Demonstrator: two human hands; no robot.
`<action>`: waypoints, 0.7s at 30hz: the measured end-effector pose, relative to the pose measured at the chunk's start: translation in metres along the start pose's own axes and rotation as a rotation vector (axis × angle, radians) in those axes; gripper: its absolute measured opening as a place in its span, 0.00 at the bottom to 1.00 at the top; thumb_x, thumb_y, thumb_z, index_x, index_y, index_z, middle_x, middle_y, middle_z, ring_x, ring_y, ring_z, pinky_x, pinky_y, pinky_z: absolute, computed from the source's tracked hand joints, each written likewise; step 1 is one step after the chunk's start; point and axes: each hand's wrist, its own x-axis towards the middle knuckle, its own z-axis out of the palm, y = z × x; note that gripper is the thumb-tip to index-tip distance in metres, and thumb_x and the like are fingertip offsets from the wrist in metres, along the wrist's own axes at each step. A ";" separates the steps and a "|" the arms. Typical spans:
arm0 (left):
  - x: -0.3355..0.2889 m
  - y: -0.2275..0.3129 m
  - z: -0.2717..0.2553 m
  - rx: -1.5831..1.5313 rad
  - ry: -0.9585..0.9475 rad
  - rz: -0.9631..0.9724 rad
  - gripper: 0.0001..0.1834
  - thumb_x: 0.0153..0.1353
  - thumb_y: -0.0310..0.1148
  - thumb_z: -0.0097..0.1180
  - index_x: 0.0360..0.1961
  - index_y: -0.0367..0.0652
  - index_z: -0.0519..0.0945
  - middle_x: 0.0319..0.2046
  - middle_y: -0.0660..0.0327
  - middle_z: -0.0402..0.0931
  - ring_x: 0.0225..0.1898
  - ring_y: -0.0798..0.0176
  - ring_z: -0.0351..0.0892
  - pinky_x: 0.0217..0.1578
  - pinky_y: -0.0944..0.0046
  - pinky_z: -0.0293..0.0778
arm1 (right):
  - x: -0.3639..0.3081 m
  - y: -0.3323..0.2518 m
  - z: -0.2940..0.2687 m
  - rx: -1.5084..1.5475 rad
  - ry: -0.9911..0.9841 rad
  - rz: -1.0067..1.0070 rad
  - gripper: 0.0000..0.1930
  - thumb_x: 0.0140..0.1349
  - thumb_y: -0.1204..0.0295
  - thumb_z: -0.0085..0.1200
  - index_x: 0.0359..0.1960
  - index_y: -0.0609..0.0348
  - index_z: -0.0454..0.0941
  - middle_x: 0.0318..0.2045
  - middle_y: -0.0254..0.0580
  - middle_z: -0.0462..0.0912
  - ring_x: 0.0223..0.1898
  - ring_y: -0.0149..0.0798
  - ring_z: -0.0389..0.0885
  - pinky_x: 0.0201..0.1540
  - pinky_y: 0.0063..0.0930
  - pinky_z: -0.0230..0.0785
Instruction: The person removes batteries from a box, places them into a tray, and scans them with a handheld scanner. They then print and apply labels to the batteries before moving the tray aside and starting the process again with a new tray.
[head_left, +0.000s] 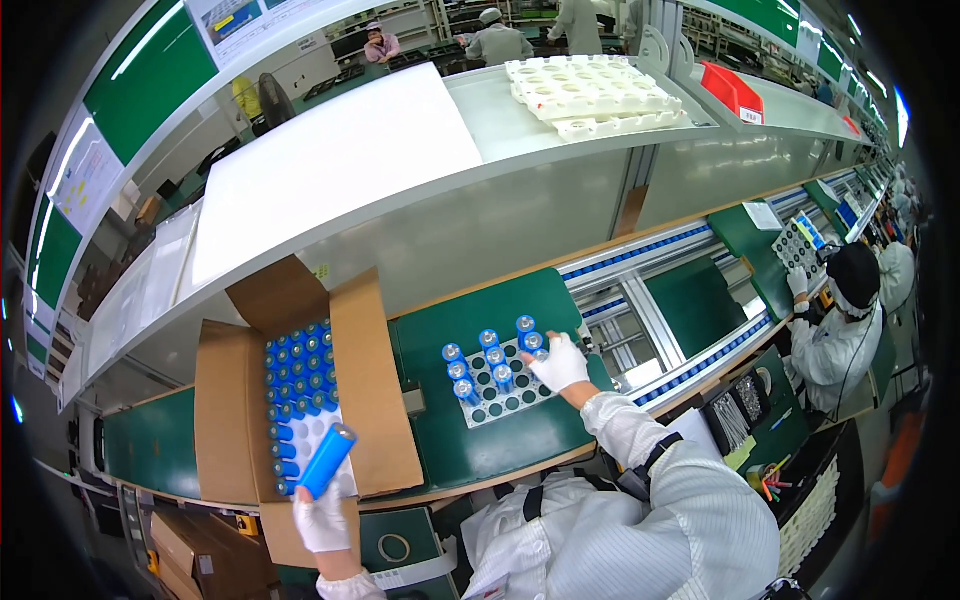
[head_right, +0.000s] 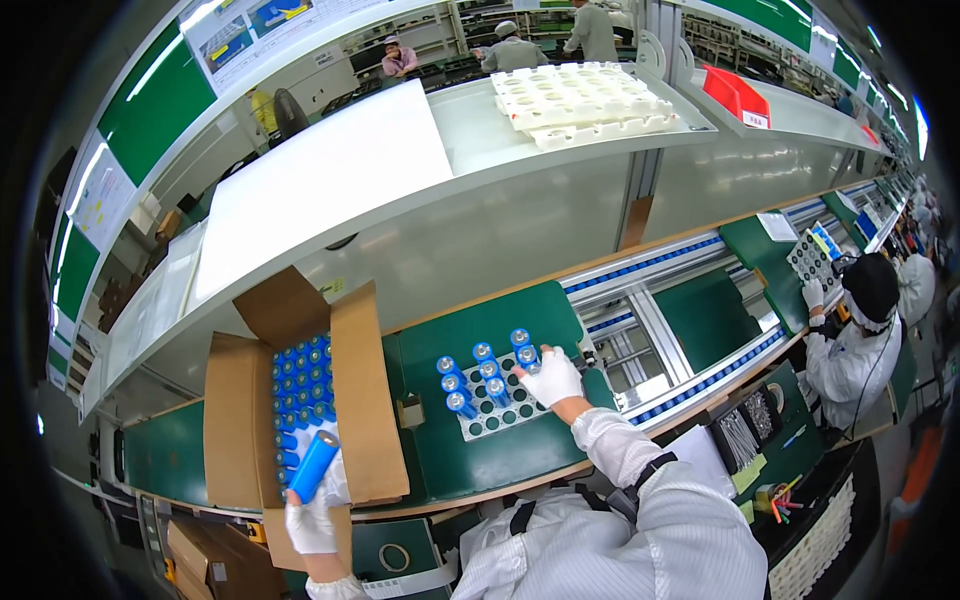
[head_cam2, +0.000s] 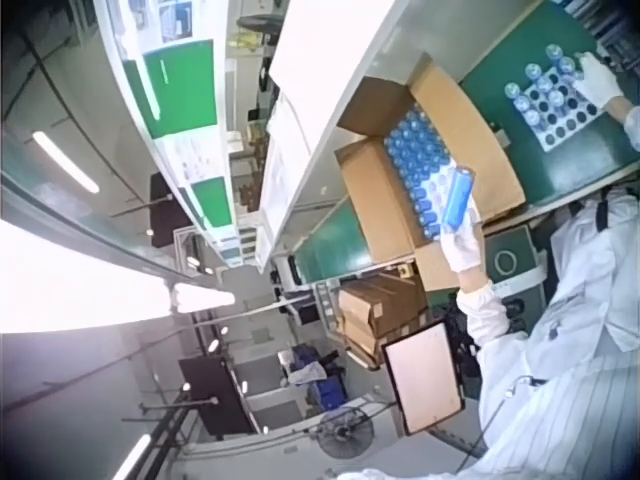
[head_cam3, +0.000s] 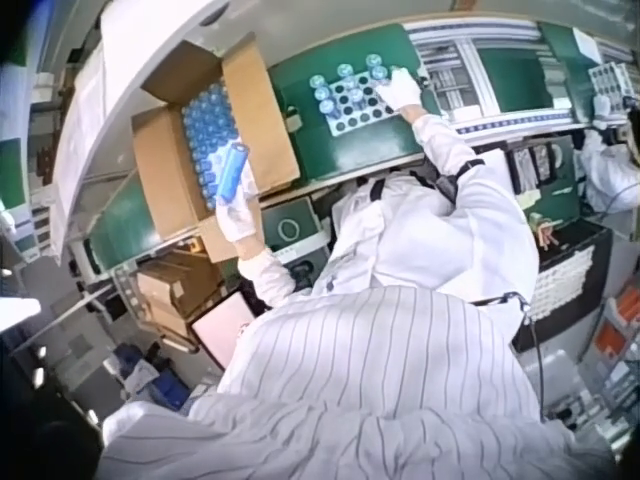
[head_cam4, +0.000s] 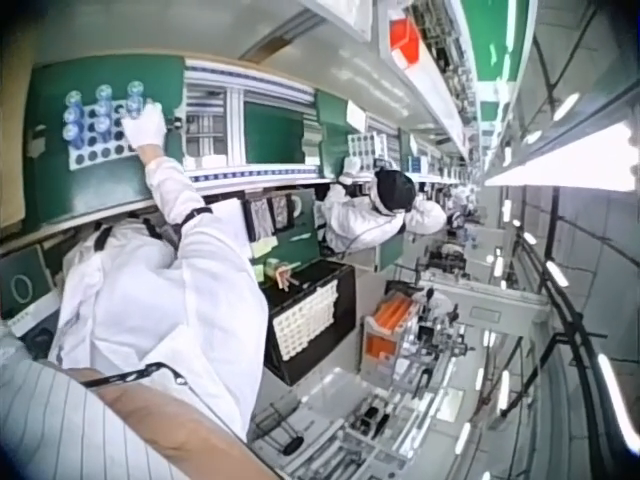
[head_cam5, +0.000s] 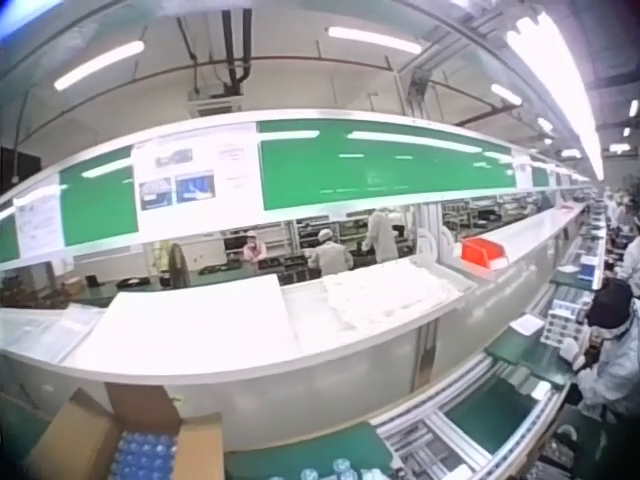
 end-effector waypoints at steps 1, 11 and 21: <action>-0.008 -0.005 0.014 -0.029 -0.027 -0.056 0.37 0.61 0.45 0.64 0.59 0.25 0.65 0.56 0.45 0.70 0.56 0.50 0.75 0.55 0.55 0.77 | 0.007 -0.007 -0.004 -0.005 0.072 -0.005 0.36 0.53 0.42 0.60 0.50 0.64 0.78 0.46 0.57 0.80 0.48 0.56 0.81 0.50 0.43 0.74; -0.030 -0.075 0.058 -0.207 -0.194 -0.407 0.37 0.56 0.43 0.69 0.55 0.26 0.66 0.53 0.43 0.73 0.53 0.45 0.78 0.52 0.53 0.81 | 0.033 -0.023 -0.001 -0.157 -0.164 0.107 0.23 0.57 0.48 0.58 0.32 0.57 0.86 0.34 0.55 0.85 0.39 0.56 0.84 0.44 0.45 0.77; -0.055 -0.125 0.080 -0.506 -0.232 -0.847 0.38 0.64 0.42 0.59 0.62 0.22 0.58 0.58 0.36 0.66 0.57 0.42 0.73 0.56 0.56 0.79 | 0.000 -0.036 -0.039 -0.036 0.057 -0.303 0.33 0.57 0.51 0.61 0.56 0.65 0.72 0.51 0.57 0.78 0.52 0.55 0.77 0.54 0.44 0.71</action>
